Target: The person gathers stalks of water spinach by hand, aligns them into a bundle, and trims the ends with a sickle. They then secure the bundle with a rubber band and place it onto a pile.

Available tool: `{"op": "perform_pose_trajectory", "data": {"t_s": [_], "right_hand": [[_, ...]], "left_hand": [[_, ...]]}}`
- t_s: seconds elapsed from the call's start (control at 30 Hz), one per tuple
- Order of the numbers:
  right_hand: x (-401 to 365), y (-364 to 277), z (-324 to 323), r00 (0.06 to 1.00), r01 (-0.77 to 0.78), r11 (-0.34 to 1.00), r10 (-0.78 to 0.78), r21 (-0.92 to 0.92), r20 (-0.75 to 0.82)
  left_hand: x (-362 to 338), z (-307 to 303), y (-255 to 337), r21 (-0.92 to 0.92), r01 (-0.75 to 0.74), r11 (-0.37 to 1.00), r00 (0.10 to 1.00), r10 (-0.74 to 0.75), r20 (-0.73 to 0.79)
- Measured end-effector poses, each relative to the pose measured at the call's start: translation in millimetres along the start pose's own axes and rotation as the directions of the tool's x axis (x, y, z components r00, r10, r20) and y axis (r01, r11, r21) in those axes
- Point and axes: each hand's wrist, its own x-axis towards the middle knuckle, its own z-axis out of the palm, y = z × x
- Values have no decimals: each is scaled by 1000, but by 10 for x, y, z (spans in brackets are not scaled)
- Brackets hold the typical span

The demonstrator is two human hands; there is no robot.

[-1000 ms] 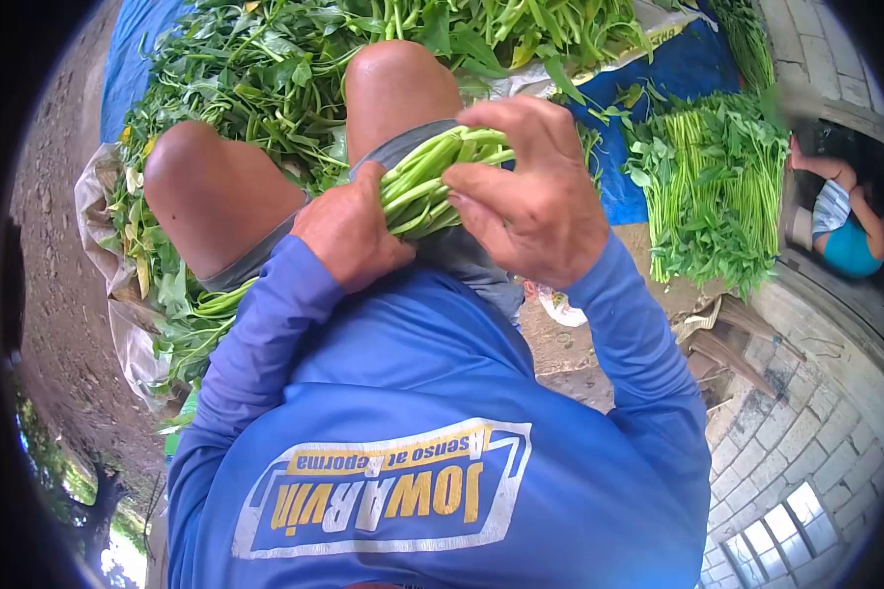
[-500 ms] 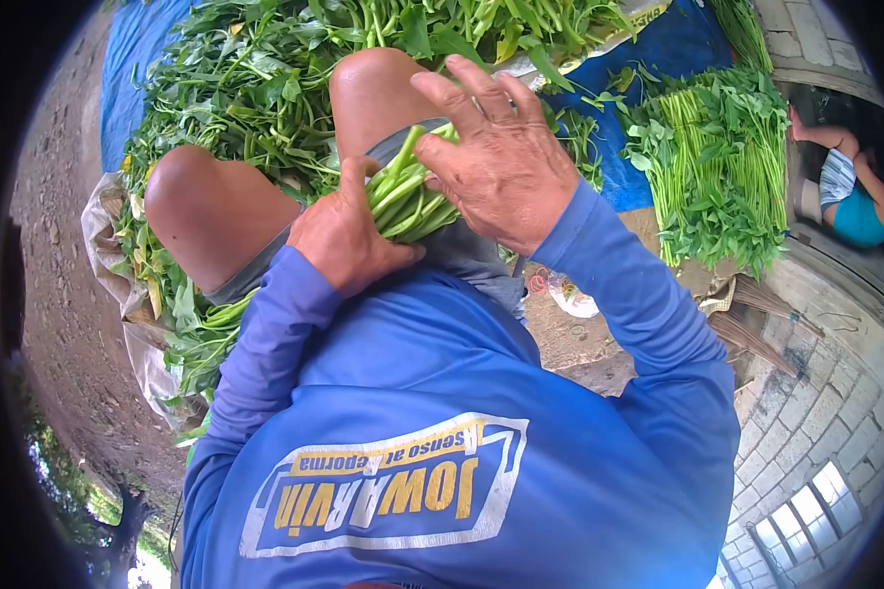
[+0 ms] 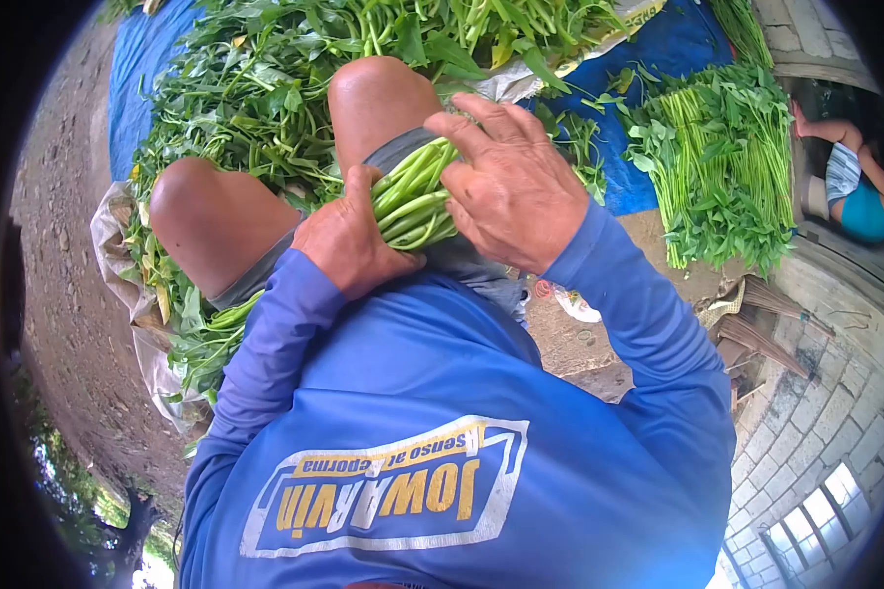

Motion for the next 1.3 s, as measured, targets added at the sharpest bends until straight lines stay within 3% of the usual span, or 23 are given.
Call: {"op": "perform_pose_trajectory", "data": {"t_s": [0.07,0.17,0.23,0.27,0.3,0.43,0.5,0.53,0.6,0.7,0.77,0.83,0.87,0.9,0.93,0.97,1.0,1.07,1.13,1.17,1.2,1.23,1.3], "right_hand": [[13,15,27,1000,3,997,-3,77,3],[85,212,-23,937,-285,932,221,224,270],[194,621,24,763,-482,866,488,-128,424],[99,675,-100,899,-427,897,435,-115,54],[19,665,-181,894,-361,926,309,-113,-326],[257,-228,-191,935,101,994,-111,-47,-338],[238,-38,342,951,148,954,-209,-259,-227],[259,-46,358,987,144,963,-157,-229,-38],[439,10,265,944,143,971,-76,-189,322],[676,44,88,961,272,880,-226,-390,161],[801,-109,-34,910,125,878,-287,-462,-299],[717,-483,-685,944,-51,871,-117,-488,-307],[674,-554,-795,831,56,996,-83,-66,-549],[529,-481,-740,840,114,930,98,349,-534],[387,-402,-681,821,190,695,276,694,-501],[396,-388,-414,890,94,349,390,932,-236],[512,-453,-189,942,24,126,328,992,-65],[715,-520,211,948,190,211,216,959,-236],[1084,-177,472,709,555,708,-128,437,-693],[1158,-275,442,748,547,580,-14,604,-664],[1228,-377,409,774,538,415,102,734,-625],[1279,-623,312,920,254,-299,369,920,-134],[1344,-658,271,874,260,-301,478,917,-91]], "left_hand": [[5,-13,40,5,-25,1000,999,25,20],[11,-4,11,26,0,1000,1000,-1,27],[91,-6,11,72,21,997,997,-26,66],[106,-103,22,49,10,999,994,-15,110],[170,-151,-23,-47,-8,999,991,14,135],[364,-111,-301,-474,-123,872,908,292,301],[328,-259,-252,-647,-128,751,794,469,387],[350,-315,-214,-637,-29,770,757,433,489],[309,-269,-247,-724,-45,688,807,453,380],[250,-464,-260,-743,147,652,857,292,425],[203,-607,-332,-780,191,596,872,262,413],[-16,-821,-433,-845,105,524,879,349,325],[-413,-1169,-542,-924,71,376,913,349,212],[-632,-1317,-604,-975,27,221,927,359,107],[-727,-1380,-738,-988,-7,151,935,351,47],[-780,-1384,-788,-994,-27,109,939,343,12],[-825,-1393,-842,-997,-48,68,942,334,-23],[-727,-1195,-714,-999,-19,39,942,337,-5],[-398,-914,-610,-951,27,307,916,372,147],[-240,-825,-569,-901,14,433,905,378,196],[-192,-802,-510,-937,107,332,899,371,234],[-88,-730,-623,-956,122,268,877,421,230],[5,-749,-668,-941,133,312,860,436,266]]}}
